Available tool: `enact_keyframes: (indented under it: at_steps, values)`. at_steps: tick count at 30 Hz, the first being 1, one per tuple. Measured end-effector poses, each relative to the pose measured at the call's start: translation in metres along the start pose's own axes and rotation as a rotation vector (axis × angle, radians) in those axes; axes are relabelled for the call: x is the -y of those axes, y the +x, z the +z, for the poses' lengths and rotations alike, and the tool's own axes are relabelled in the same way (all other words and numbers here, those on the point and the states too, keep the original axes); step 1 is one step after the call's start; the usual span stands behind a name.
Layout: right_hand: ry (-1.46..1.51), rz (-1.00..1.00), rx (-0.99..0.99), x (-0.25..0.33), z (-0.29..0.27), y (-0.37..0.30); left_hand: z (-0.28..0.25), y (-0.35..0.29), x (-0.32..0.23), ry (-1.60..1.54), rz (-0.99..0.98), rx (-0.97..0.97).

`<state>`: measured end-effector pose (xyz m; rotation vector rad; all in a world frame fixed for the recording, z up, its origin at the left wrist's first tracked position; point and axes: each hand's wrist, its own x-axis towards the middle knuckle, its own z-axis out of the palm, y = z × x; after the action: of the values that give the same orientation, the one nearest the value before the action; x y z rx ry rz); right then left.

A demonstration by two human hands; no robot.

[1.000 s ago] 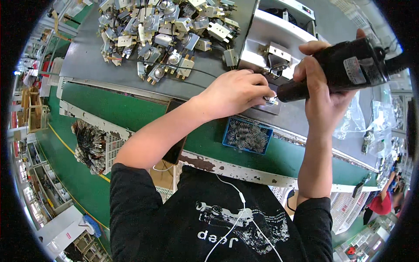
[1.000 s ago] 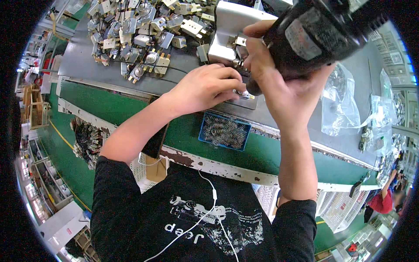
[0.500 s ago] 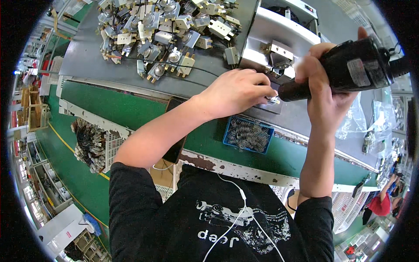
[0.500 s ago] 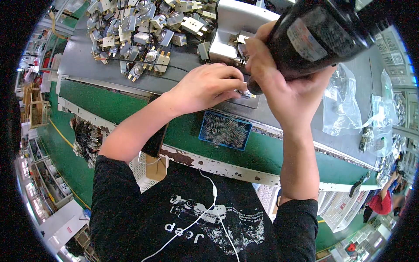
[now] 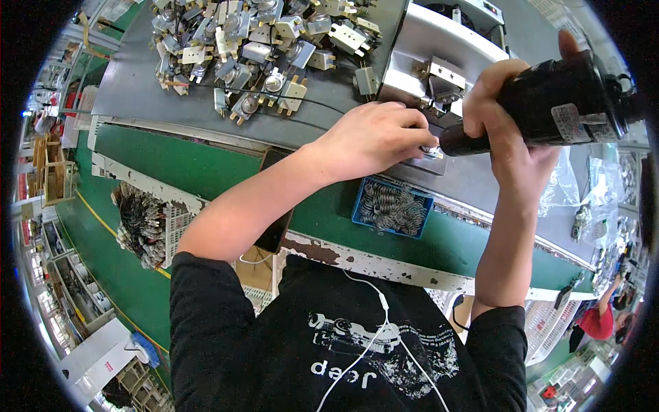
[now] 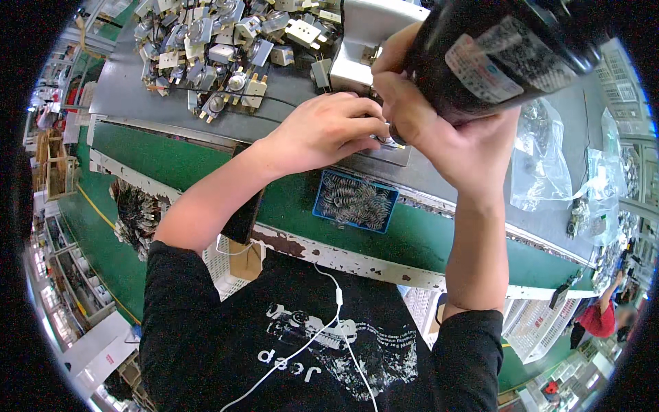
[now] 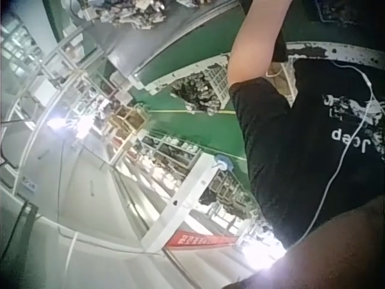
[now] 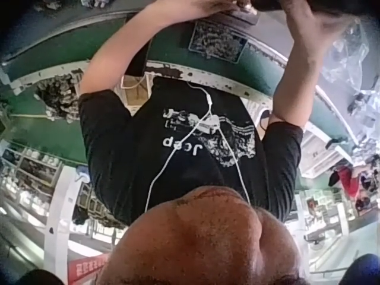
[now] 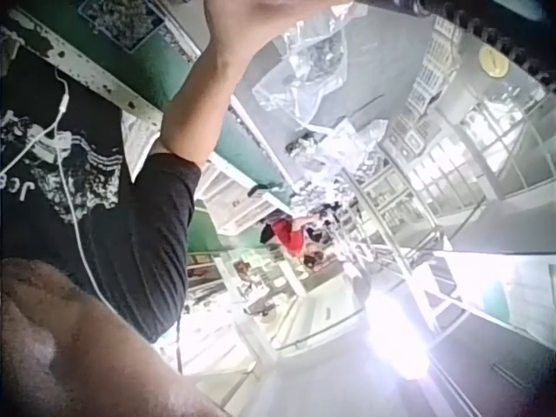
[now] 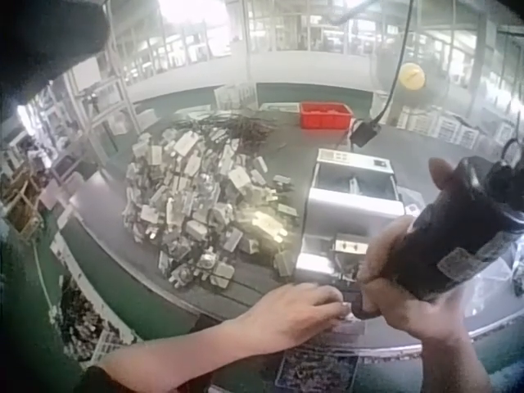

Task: Assembling small electronic components using a jig and an electric screwdriver.

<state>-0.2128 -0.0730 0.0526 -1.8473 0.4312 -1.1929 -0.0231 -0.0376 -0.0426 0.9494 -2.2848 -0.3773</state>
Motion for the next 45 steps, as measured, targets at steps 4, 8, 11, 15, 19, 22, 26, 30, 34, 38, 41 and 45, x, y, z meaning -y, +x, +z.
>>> enact_keyframes:
  at_steps: [4, 8, 11, 15, 19, 22, 26, 30, 34, 38, 41, 45]
  values:
    - [-0.011, 0.016, -0.064, 0.001, 0.004, -0.001, 0.0, 0.0, 0.0, -0.017, 0.0, 0.007]
    - [-0.065, 0.08, -0.141, 0.006, 0.012, 0.002, 0.001, -0.001, 0.001, -0.008, 0.016, -0.005]
    - [-0.123, 0.129, -0.256, 0.01, 0.004, 0.0, -0.001, -0.001, 0.0, 0.033, -0.018, 0.04]
    - [0.408, 0.076, -0.382, 0.038, -0.042, -0.004, -0.007, 0.002, -0.011, 0.065, -0.007, 0.04]
    - [0.462, 0.02, -0.444, 0.052, -0.055, 0.001, -0.014, 0.003, -0.026, -0.069, -0.071, -0.119]
    - [0.516, -0.004, -0.446, 0.054, -0.067, -0.003, -0.023, 0.006, -0.041, -0.178, -0.129, -0.147]
    - [0.6, 0.0, -0.429, 0.061, -0.071, -0.005, -0.024, 0.008, -0.049, -0.284, -0.122, -0.253]
    - [0.596, -0.003, -0.432, 0.066, -0.067, -0.003, -0.028, 0.01, -0.056, -0.339, -0.155, -0.28]
    - [0.604, -0.004, -0.427, 0.065, -0.068, -0.002, -0.029, 0.011, -0.058, -0.38, -0.163, -0.312]
    - [0.573, -0.001, -0.439, 0.067, -0.066, -0.002, -0.028, 0.011, -0.054, -0.342, -0.072, -0.349]
    - [0.58, -0.021, -0.43, 0.066, -0.073, -0.002, -0.033, 0.008, -0.049, -0.303, -0.065, -0.359]
    - [0.627, -0.017, -0.443, 0.068, -0.067, -0.001, -0.046, 0.004, -0.046, -0.312, -0.213, -0.342]
